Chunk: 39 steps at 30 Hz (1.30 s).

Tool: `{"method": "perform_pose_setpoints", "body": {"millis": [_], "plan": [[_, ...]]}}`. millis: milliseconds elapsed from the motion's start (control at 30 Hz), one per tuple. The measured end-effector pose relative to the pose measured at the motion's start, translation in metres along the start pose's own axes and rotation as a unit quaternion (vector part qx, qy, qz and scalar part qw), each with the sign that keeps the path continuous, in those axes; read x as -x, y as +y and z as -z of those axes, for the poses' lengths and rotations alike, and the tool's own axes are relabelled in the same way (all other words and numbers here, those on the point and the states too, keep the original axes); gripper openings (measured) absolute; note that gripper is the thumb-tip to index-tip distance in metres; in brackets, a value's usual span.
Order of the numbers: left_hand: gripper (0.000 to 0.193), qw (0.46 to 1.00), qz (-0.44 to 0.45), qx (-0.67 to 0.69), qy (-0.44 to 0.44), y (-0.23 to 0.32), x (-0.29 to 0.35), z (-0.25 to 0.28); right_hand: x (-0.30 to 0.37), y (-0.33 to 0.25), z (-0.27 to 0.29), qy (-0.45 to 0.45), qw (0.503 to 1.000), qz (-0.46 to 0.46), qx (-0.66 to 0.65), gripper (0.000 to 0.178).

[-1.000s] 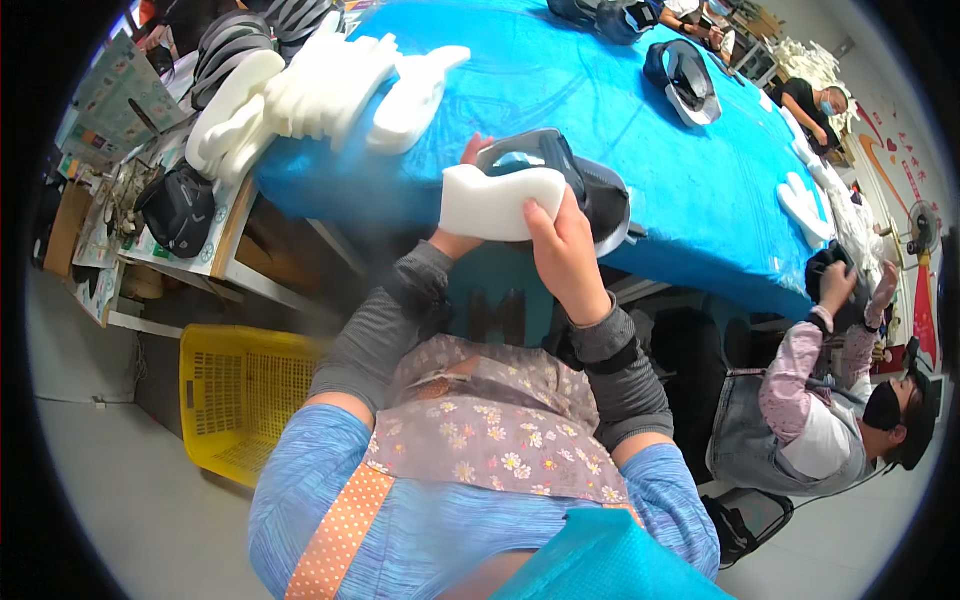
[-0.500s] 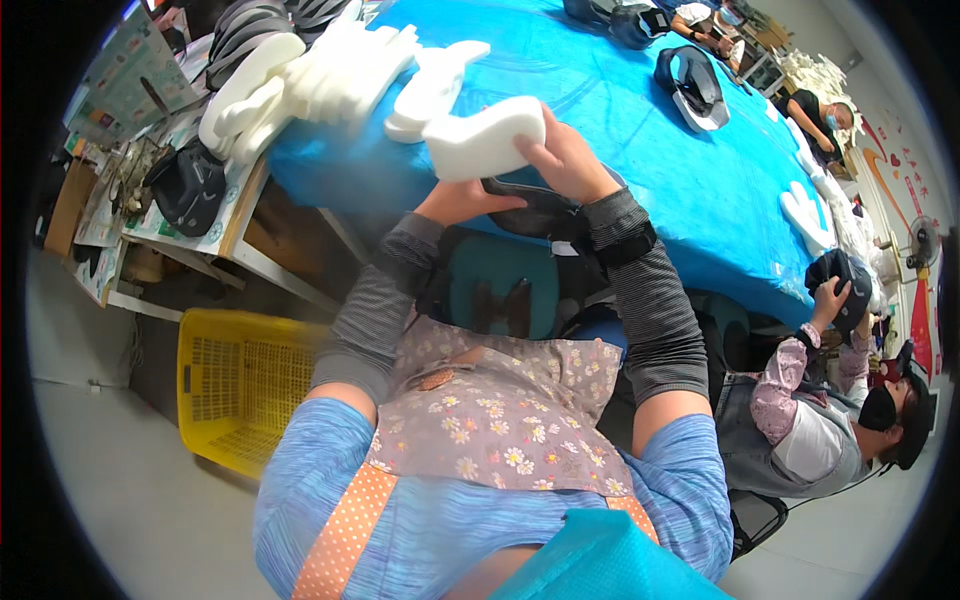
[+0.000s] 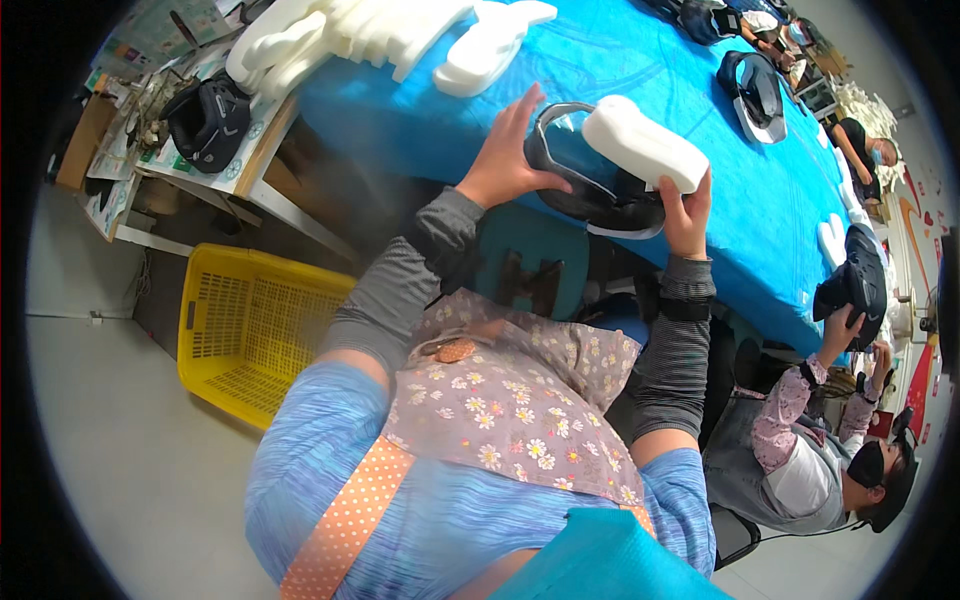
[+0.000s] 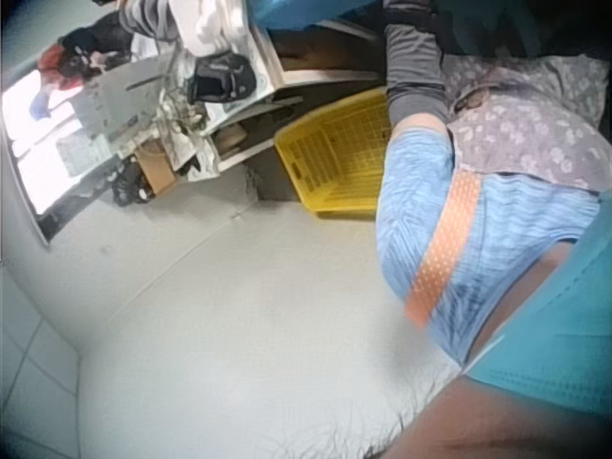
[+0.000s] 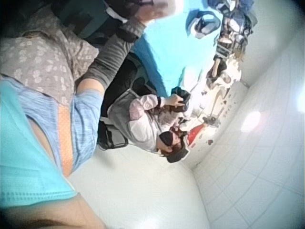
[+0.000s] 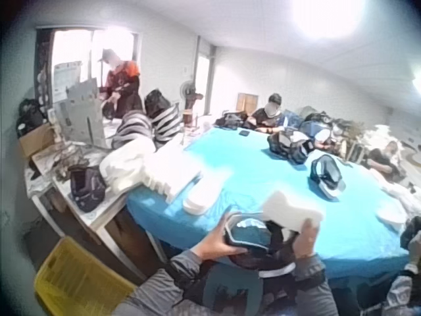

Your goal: The person picks up a white foam insert and fits it inside a black shoe upper, pressing it into place and turning the shoe over to check the alignment.

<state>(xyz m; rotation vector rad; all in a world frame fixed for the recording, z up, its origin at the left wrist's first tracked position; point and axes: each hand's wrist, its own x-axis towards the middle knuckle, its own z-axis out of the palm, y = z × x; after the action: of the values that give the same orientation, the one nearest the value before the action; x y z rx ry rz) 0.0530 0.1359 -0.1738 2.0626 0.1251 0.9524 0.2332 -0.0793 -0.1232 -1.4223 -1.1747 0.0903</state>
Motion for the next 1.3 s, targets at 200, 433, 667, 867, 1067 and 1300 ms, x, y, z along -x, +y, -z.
{"method": "perform_pose_setpoints", "body": {"millis": [200,433,667,867,1067,1300], "plan": [[0.104,0.987,0.031,0.157,-0.009,0.009,0.028,-0.014,-0.010,-0.025,-0.004,-0.081,0.984,0.059,0.149,0.036],[0.077,0.949,0.091,0.298,0.059,0.015,0.029,-0.024,-0.017,-0.038,-0.021,-0.105,0.944,0.124,0.288,0.039],[0.079,0.940,0.085,0.326,0.058,0.016,0.033,-0.024,-0.015,-0.037,-0.025,-0.099,0.937,0.139,0.304,0.039],[0.078,0.943,0.077,0.320,0.048,0.016,0.033,-0.023,-0.015,-0.038,-0.027,-0.105,0.932,0.145,0.315,0.038],[0.081,0.936,0.078,0.341,0.035,0.015,0.035,-0.019,-0.015,-0.037,-0.028,-0.113,0.923,0.147,0.336,0.039],[0.067,0.993,0.090,0.041,0.071,0.028,0.004,0.012,-0.013,-0.050,-0.037,-0.112,0.900,0.136,0.399,0.038]]}}
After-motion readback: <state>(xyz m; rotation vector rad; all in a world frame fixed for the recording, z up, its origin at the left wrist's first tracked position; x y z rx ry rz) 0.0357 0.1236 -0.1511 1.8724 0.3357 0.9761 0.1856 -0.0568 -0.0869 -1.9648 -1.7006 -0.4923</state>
